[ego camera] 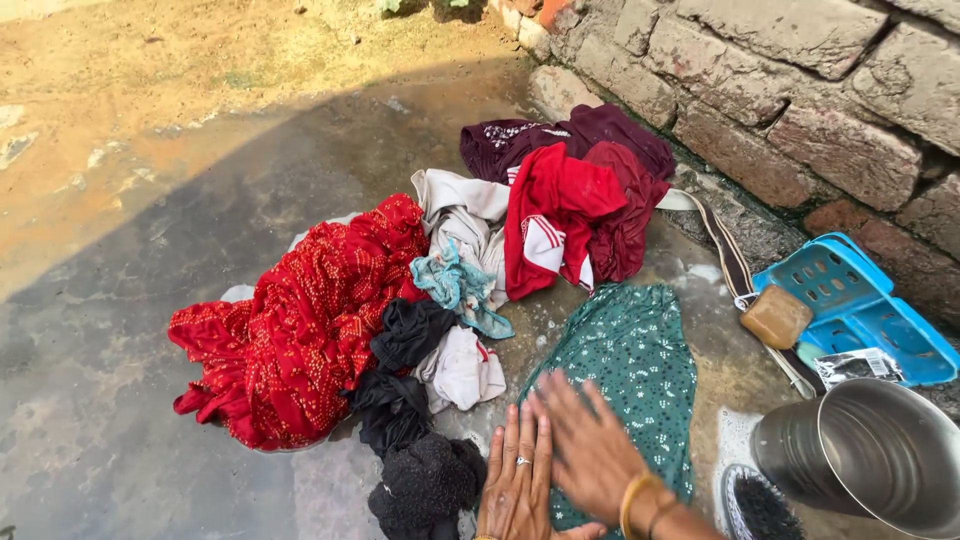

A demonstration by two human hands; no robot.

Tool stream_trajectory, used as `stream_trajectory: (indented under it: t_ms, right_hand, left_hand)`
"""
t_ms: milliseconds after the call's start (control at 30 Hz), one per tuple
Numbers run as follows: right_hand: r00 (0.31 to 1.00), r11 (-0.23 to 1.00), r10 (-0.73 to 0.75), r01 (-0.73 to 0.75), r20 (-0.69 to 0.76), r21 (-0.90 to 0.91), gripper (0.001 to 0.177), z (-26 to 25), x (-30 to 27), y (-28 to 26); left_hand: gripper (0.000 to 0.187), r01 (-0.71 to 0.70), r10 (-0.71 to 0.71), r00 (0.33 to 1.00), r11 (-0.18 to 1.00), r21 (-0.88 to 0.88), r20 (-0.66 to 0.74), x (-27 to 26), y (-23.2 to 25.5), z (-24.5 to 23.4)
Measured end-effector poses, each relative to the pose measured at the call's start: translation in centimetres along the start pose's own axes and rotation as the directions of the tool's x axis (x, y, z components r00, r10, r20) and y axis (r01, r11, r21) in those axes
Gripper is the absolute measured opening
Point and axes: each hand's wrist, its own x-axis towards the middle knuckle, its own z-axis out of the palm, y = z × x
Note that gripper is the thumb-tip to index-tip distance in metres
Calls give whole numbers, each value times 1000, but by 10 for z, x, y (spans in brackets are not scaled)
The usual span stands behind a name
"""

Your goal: Scrubbing and rinsing multiple articles of clothing by hand on a concrete floor using soap and a brush.

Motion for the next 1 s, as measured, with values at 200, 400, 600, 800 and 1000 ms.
stream_trajectory:
  t_ms: [200,400,600,800,1000]
  right_hand:
    - [715,718,696,-692,-66,78,67,22,-16,69]
    - [782,735,618,-611,79,295,42,-72,-51,67]
    - [451,451,892,-892,19,8,56,-174,-28,133]
    - [373,348,927,-887,-29,-304,85,-33,-149,392]
    - [187,206,962,-976,200,-74,51,-74,-124,338]
  left_hand:
    - [139,6,-6,1000,1000,-25,8,0,7,-16]
    - [132,22,-23,1000,998,-56,-9,4,15,-19]
    - [91,-69,77,996,979,-192,34,83,42,4]
    - [103,202,48,944,701,-684,327,202,100,49]
    - [118,457,-125,884,431,-778,450,262,141,143]
